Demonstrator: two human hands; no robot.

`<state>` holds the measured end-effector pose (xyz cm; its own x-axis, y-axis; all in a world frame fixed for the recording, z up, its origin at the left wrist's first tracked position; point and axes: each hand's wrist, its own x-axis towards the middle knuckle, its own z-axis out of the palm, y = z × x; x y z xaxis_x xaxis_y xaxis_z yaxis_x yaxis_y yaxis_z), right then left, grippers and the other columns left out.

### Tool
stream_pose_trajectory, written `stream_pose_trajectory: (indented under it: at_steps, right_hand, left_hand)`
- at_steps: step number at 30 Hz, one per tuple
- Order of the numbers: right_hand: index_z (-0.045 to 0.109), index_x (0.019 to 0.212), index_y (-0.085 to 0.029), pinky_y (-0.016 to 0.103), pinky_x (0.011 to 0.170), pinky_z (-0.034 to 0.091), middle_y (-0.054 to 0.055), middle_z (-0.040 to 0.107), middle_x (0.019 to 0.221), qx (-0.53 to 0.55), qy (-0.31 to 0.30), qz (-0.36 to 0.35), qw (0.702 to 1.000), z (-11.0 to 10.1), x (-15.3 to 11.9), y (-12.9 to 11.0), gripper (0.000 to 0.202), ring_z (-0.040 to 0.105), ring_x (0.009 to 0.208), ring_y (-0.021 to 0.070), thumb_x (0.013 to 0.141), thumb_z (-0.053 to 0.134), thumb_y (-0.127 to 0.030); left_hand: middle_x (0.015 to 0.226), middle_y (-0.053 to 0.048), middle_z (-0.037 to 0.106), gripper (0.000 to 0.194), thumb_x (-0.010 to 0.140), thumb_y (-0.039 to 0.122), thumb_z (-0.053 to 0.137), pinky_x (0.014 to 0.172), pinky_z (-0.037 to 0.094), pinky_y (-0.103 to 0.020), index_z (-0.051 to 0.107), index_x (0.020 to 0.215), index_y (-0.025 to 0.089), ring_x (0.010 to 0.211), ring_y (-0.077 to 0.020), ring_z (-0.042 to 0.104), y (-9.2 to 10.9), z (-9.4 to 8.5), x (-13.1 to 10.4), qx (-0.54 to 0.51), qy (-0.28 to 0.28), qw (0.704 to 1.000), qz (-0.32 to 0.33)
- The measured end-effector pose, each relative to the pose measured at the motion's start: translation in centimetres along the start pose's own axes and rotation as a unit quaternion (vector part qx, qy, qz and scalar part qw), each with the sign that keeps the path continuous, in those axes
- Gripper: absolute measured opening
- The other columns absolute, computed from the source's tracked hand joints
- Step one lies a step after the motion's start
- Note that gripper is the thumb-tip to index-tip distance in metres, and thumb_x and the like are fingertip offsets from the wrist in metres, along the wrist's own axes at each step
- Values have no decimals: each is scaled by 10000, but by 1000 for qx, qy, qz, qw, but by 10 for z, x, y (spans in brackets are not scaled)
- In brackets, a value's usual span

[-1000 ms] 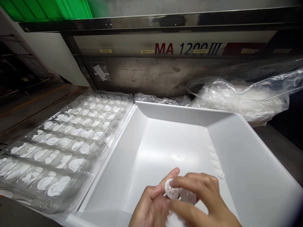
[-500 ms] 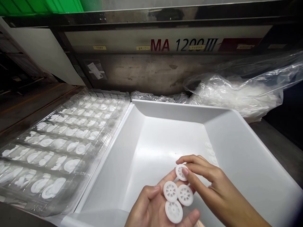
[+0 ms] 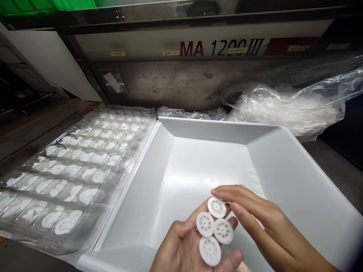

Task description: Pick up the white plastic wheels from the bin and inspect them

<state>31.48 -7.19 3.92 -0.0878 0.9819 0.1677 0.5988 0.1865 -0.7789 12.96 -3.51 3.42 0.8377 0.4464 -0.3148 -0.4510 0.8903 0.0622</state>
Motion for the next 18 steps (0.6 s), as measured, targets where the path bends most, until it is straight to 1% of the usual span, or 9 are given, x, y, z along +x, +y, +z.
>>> stream_pose_trajectory:
  at_steps: [3, 5, 6, 7, 8, 10, 12, 14, 18]
  right_hand:
    - [529, 1201, -294, 217, 868, 509, 16, 594, 1194, -2, -5, -33, 999, 0, 0, -3, 266, 560, 1091, 135, 962, 440, -218]
    - [519, 1207, -314, 208, 896, 497, 4, 585, 1200, -5, -3, -32, 999, 0, -1, -5, 280, 546, 1115, 128, 955, 451, -214]
    - [508, 1216, -333, 206, 909, 492, -7, 580, 1203, -10, -3, -27, 1000, 0, -3, -6, 290, 542, 1124, 125, 952, 454, -225]
    - [491, 1231, -354, 209, 919, 490, -17, 576, 1207, -17, -3, -23, 1000, 0, -4, -6, 307, 541, 1132, 126, 947, 463, -240]
    - [467, 1249, -376, 215, 924, 492, -27, 571, 1216, -25, -2, -18, 1000, 0, -5, -7, 336, 539, 1143, 133, 935, 484, -260]
    - [395, 1299, -414, 231, 917, 509, -40, 555, 1255, -43, 0, -7, 999, 0, -7, -9, 449, 531, 1174, 157, 894, 543, -294]
    - [324, 1338, -434, 245, 891, 534, -39, 541, 1293, -50, 4, 8, 999, 2, -9, -11, 552, 526, 1195, 180, 864, 574, -300]
    - [289, 1350, -444, 261, 873, 551, -32, 533, 1314, -48, 6, 23, 999, 5, -11, -12, 563, 528, 1201, 192, 872, 556, -311]
    - [237, 1364, -487, 322, 875, 565, -35, 495, 1366, -52, -16, 73, 996, 10, -15, -9, 521, 501, 1238, 213, 915, 484, -397]
  left_hand:
    - [1343, -86, 546, 469, 829, 297, 520, 1039, 357, -435, 565, 1274, 158, 1429, -304, 144, -1, 0, 0, 5, -1, 1000, 0]
    - [1352, -95, 536, 489, 811, 305, 549, 1046, 351, -424, 565, 1277, 154, 1437, -315, 77, -2, 0, 0, 7, 3, 1000, -5]
    - [1377, -98, 515, 506, 802, 315, 565, 1059, 340, -421, 560, 1283, 156, 1436, -316, 70, -2, 0, 0, 7, 2, 1000, -7]
    - [1400, -98, 492, 516, 796, 321, 579, 1075, 325, -421, 557, 1286, 162, 1433, -318, 100, -3, -1, 0, 6, -1, 1000, -5]
    - [1418, -94, 473, 519, 795, 321, 588, 1085, 317, -420, 553, 1290, 168, 1422, -317, 159, -3, -1, -1, 8, -10, 1000, -4]
    - [1441, -88, 438, 501, 813, 290, 580, 1093, 321, -406, 541, 1298, 171, 1379, -303, 298, -2, -2, -2, 16, -41, 999, -4]
    - [1441, -84, 427, 479, 838, 236, 544, 1089, 336, -393, 519, 1312, 170, 1340, -281, 376, -2, -3, -3, 23, -73, 997, -8]
    - [1431, -93, 433, 495, 839, 209, 523, 1100, 322, -419, 491, 1331, 166, 1339, -285, 372, -2, -4, -3, 29, -87, 996, -4]
    - [1434, -118, 424, 532, 834, 217, 515, 1125, 255, -504, 453, 1358, 149, 1355, -326, 317, -3, -7, -3, 50, -88, 995, 19]
